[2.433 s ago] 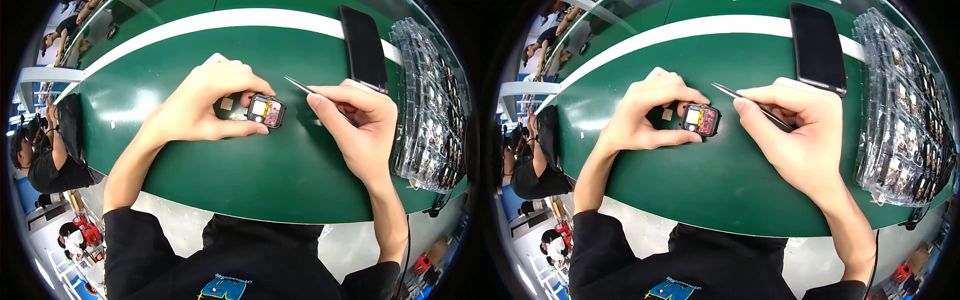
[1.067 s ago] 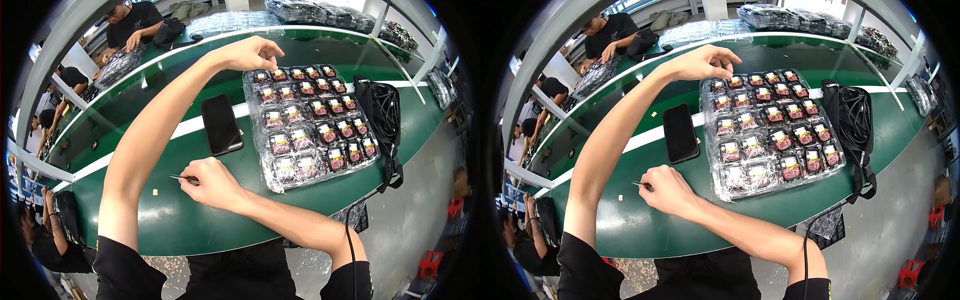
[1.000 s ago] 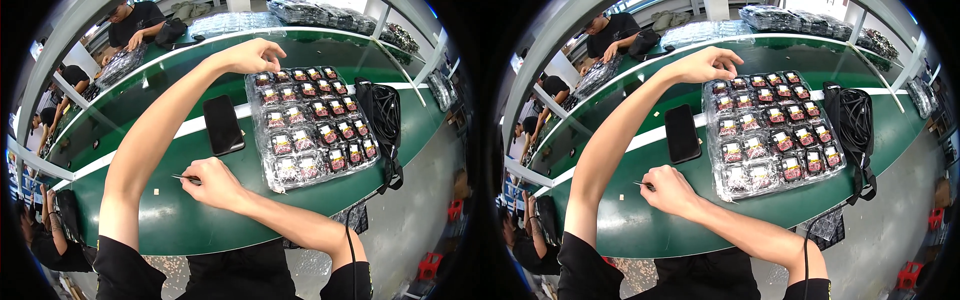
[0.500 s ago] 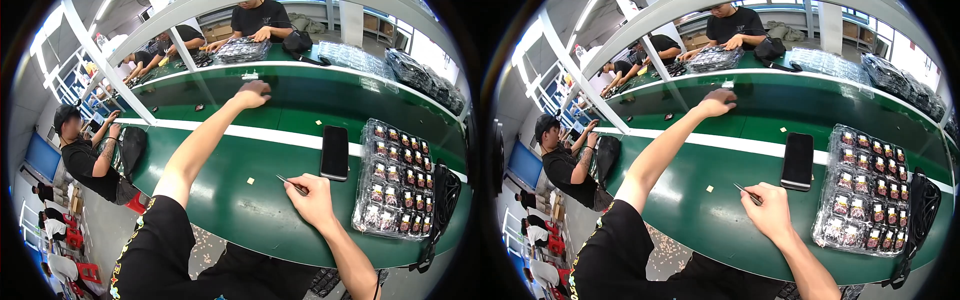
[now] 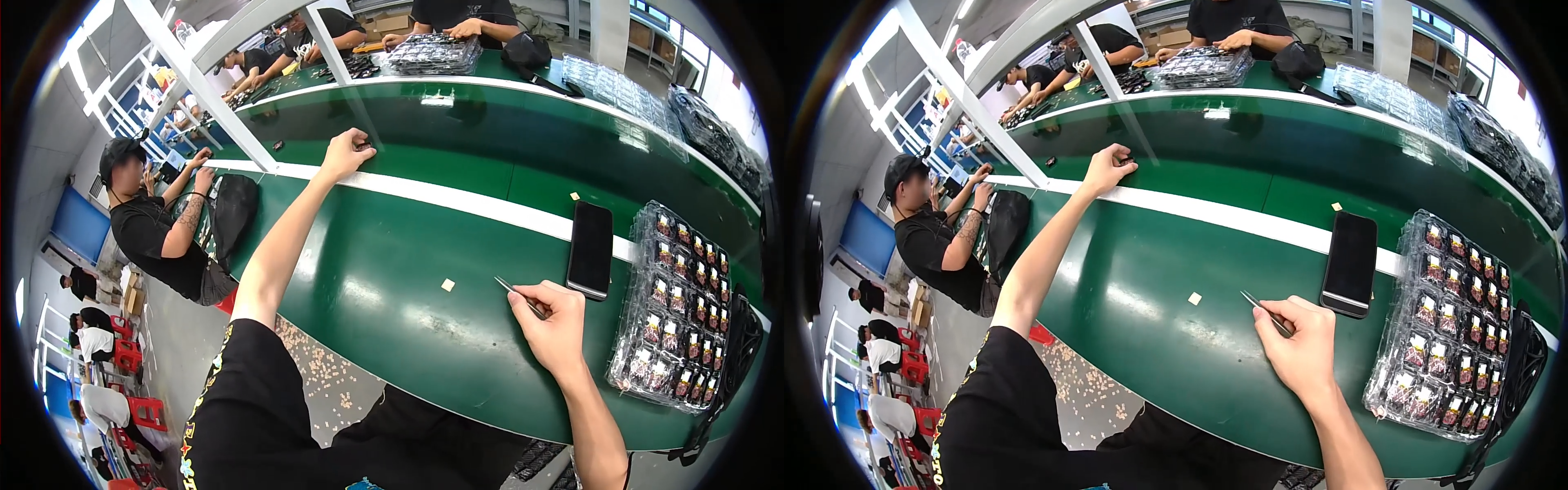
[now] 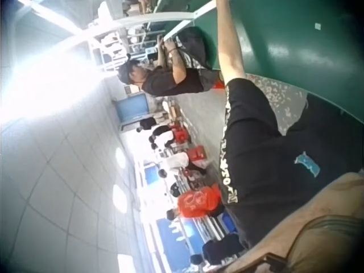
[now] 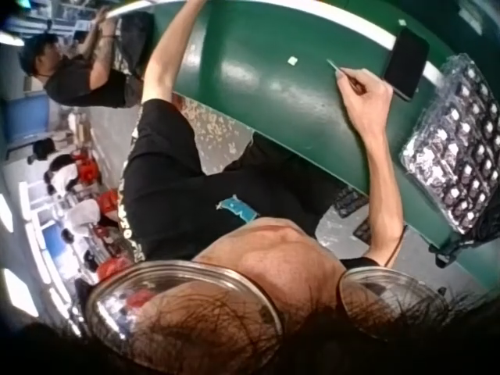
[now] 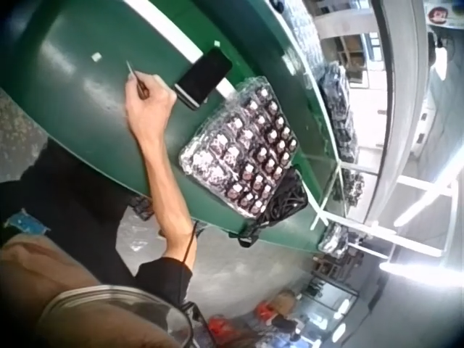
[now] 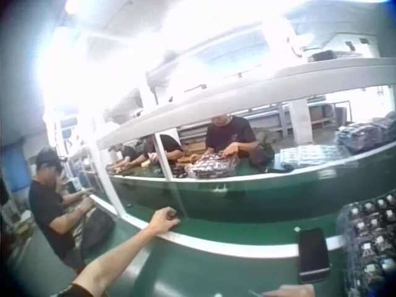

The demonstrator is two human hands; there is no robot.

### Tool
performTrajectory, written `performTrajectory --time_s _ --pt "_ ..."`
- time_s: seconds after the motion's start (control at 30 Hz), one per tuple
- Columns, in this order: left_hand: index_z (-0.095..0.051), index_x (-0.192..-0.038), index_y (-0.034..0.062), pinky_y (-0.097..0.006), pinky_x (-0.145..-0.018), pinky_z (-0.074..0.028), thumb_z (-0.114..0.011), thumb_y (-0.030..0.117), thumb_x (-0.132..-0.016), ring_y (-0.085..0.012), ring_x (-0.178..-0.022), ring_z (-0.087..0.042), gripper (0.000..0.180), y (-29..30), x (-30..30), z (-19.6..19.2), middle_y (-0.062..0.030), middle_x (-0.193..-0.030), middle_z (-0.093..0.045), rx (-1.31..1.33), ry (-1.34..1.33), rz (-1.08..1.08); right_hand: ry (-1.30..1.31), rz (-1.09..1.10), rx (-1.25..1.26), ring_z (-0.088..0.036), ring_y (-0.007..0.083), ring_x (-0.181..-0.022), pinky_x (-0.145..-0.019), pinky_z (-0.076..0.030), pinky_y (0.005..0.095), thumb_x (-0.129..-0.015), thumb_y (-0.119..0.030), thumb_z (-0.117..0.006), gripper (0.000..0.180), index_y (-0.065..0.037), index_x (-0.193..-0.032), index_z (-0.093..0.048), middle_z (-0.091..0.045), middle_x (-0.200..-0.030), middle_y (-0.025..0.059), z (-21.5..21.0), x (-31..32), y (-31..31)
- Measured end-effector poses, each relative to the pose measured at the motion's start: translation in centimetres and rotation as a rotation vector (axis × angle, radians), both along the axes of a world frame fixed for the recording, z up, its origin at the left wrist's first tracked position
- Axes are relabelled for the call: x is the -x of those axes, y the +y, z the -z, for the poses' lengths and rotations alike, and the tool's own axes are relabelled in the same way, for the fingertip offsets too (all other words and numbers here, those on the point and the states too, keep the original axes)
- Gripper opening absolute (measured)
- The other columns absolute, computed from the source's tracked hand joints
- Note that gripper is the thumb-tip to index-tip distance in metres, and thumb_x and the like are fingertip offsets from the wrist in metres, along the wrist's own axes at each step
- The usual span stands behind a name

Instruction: Assembling small electronic components, likely smartwatches, by applying adhesive or positioning internal parts using tweezers.

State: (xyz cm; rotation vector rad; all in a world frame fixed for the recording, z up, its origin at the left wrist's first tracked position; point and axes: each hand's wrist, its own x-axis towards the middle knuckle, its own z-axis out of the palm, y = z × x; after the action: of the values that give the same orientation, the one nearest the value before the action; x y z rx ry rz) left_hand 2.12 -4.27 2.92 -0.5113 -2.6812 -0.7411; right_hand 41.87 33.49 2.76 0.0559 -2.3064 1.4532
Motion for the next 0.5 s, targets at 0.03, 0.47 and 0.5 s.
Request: performTrajectory --time_s 0.03,0.47,0.5 --pt "-0.076 -0.124 -0.0039 -0.038 -0.087 -0.062 -0.090 0.022 -0.084 -0.0248 -0.089 -0.077 0.050 0.4 -0.3 -0.2 -0.0176 -0.109 -0.082 -0.045 -0.002 0.018 -0.003 -0.004 -0.004 -0.053 0.0107 -0.057 -0.055 -0.039 0.0302 -0.089 -0.004 -0.083 0.014 0.004 -0.101 -0.085 -0.064 -0.066 0.0081 0.0 0.0 -0.1" --pt "-0.066 -0.148 0.0036 -0.036 -0.102 -0.059 -0.085 0.004 -0.090 -0.0203 -0.108 -0.075 0.062 13.6 -25.5 -1.3 -0.0095 -0.127 -0.078 -0.298 -0.460 0.998 -0.083 0.109 0.395 -0.048 -0.0020 -0.067 -0.057 -0.033 0.0198 -0.101 -0.002 -0.081 0.012 0.007 -0.108 -0.084 -0.063 -0.082 -0.0047 0.4 -0.3 0.5" --pt "-0.067 -0.149 0.0049 -0.034 -0.097 -0.060 -0.085 0.004 -0.089 -0.0209 -0.107 -0.075 0.063 13.8 -26.2 -0.9 -0.0091 -0.130 -0.079 -0.249 -0.361 1.043 -0.104 0.119 0.393 -0.048 -0.0020 -0.067 -0.057 -0.033 0.0198 -0.101 -0.002 -0.081 0.012 0.007 -0.108 -0.084 -0.063 -0.082 -0.0047 0.4 -0.3 0.5"
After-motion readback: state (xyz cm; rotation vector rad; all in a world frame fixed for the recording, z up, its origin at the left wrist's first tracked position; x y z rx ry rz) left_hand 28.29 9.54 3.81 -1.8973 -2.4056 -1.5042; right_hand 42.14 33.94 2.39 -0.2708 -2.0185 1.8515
